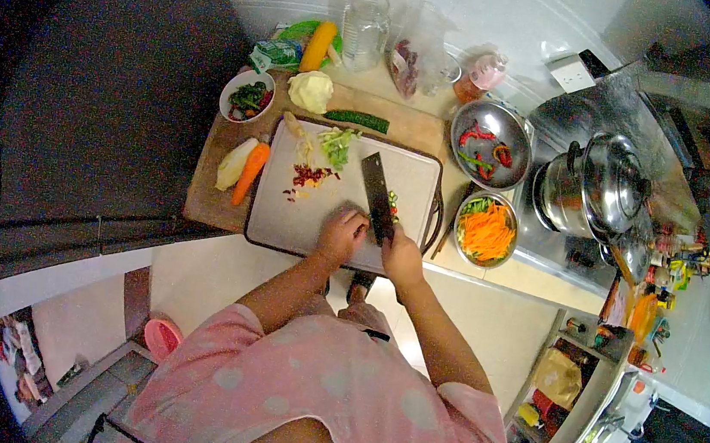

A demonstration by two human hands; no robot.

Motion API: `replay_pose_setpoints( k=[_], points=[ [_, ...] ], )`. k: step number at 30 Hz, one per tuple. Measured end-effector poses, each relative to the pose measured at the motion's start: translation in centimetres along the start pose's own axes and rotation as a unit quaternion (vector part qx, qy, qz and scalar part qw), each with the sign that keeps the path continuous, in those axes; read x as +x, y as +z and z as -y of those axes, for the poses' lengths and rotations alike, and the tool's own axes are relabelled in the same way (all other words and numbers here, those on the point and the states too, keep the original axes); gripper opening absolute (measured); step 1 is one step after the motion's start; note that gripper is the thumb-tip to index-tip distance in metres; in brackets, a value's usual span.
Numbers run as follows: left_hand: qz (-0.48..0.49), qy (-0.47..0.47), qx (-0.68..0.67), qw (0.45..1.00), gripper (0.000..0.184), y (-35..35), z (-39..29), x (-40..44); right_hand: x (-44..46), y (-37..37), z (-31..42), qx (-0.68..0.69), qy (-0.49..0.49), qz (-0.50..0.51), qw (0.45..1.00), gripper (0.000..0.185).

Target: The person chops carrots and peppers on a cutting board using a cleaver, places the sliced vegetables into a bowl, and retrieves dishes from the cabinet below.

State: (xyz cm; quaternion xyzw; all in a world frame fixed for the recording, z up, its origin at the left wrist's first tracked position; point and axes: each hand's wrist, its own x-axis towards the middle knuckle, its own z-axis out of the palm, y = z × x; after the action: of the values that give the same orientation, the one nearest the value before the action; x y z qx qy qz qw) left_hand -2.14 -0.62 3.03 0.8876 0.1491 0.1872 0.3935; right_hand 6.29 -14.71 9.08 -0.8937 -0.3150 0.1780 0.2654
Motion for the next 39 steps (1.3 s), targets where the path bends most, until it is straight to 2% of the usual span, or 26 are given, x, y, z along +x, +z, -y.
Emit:
replay_pose_setpoints(
  k=[3,4,8,11,14,28,31,34,39],
  points=[
    [-0.004,-0.002,-0.043,0.999,0.009,0.2,0.2,-0.1,-0.6,-1.6,0.7,0.062,0.075,0.031,0.995,0.021],
    [-0.008,-0.003,-0.065,0.998,0.008,0.2,0.2,-0.2,-0.9,-1.8,0.9,0.028,0.046,0.006,0.999,0.019],
    [-0.035,0.035,-0.072,0.996,0.014,0.1,0.4,-0.2,-1.4,-2.3,1.1,0.001,0.053,0.035,0.998,0.019],
    [-0.053,-0.006,-0.076,0.996,0.022,0.1,0.7,-0.7,-1.9,-2.2,1.0,-0.017,0.042,0.046,0.998,0.020],
    [-0.003,0.000,0.006,1.000,0.028,-1.0,0.4,-0.8,-2.4,-2.2,1.5,-0.024,0.035,0.050,0.998,0.020],
    [-0.019,0.015,0.022,0.999,0.012,0.0,0.8,-0.4,-2.3,-0.8,2.9,-0.081,0.057,0.097,0.990,0.023],
    [-0.022,0.006,0.015,1.000,0.010,0.0,0.8,-0.7,-2.0,0.4,3.1,-0.092,0.033,0.068,0.993,0.020],
    [-0.024,0.010,0.025,0.999,0.009,-0.3,0.5,-0.6,-1.6,0.5,3.5,-0.094,0.048,0.066,0.992,0.020],
    [-0.021,0.019,0.008,1.000,0.008,-0.2,0.5,-0.4,-1.8,-0.1,1.0,-0.037,0.031,0.041,0.998,0.023]
  ],
)
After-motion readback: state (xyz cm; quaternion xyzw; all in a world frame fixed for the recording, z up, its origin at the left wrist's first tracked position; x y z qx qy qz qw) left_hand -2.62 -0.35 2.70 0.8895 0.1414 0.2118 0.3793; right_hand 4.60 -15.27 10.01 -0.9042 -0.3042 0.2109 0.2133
